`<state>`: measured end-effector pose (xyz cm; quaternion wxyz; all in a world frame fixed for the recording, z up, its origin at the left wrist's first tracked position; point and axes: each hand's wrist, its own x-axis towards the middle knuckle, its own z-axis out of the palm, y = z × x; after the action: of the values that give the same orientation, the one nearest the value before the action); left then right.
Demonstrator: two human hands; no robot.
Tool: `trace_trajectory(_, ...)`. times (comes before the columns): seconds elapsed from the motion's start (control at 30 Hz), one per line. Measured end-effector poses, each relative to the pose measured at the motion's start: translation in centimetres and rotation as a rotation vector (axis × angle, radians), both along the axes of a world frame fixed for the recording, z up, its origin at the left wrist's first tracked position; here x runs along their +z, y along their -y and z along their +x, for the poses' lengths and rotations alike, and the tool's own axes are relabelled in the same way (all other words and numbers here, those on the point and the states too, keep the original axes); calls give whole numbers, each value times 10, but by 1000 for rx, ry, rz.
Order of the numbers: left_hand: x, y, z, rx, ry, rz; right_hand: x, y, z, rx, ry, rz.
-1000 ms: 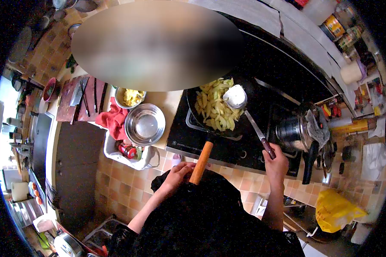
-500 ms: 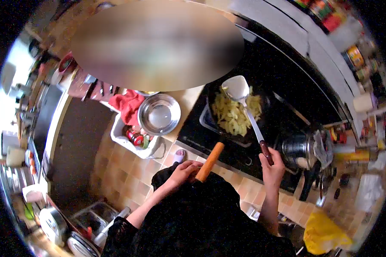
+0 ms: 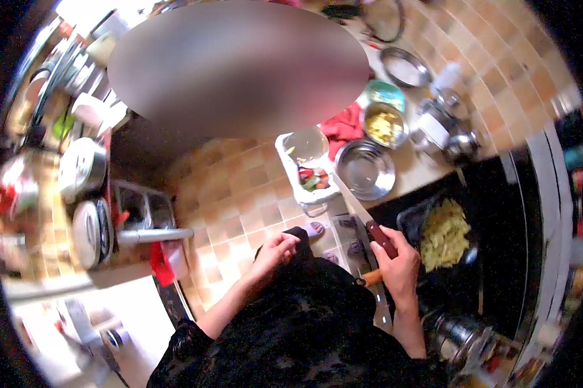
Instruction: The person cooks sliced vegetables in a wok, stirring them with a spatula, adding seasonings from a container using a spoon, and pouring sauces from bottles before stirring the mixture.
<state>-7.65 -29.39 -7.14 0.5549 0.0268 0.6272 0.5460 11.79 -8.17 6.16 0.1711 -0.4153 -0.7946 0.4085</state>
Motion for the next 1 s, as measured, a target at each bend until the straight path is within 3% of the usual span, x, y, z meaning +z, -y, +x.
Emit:
trace_trajectory(0.07, 19, 25, -9, 219, -28, -102, 10, 8, -20, 117, 30, -23)
trace_trajectory(0.27, 14, 164, -4, 918, -156, -193, 20, 59, -58, 498, 13, -13)
trace_trajectory(0.4, 49, 227, 27, 1203, -293, -277, 1, 106, -76, 757, 18, -96)
trace_trajectory(0.5, 65, 256, 44, 1324, -367, -310, -13, 135, -83, 919, -12, -109)
trace_trajectory(0.77, 45, 342, 108, 1565, -311, -477, -26, 211, -110, 1296, -70, -3)
trace_trajectory(0.9, 21, 363, 131, 1605, -307, -333, -45, 233, -117, 1409, -26, -82)
trace_trajectory(0.93, -24, 383, 134, 1625, -311, -339, -55, 240, -119, 1397, -62, -44)
trace_trajectory(0.97, -31, 390, 114, 1573, -277, -327, -73, 247, -119, 1373, -143, -17)
trace_trajectory(1.0, -30, 394, 96, 1543, -253, -344, -69, 259, -123, 1424, -14, -9)
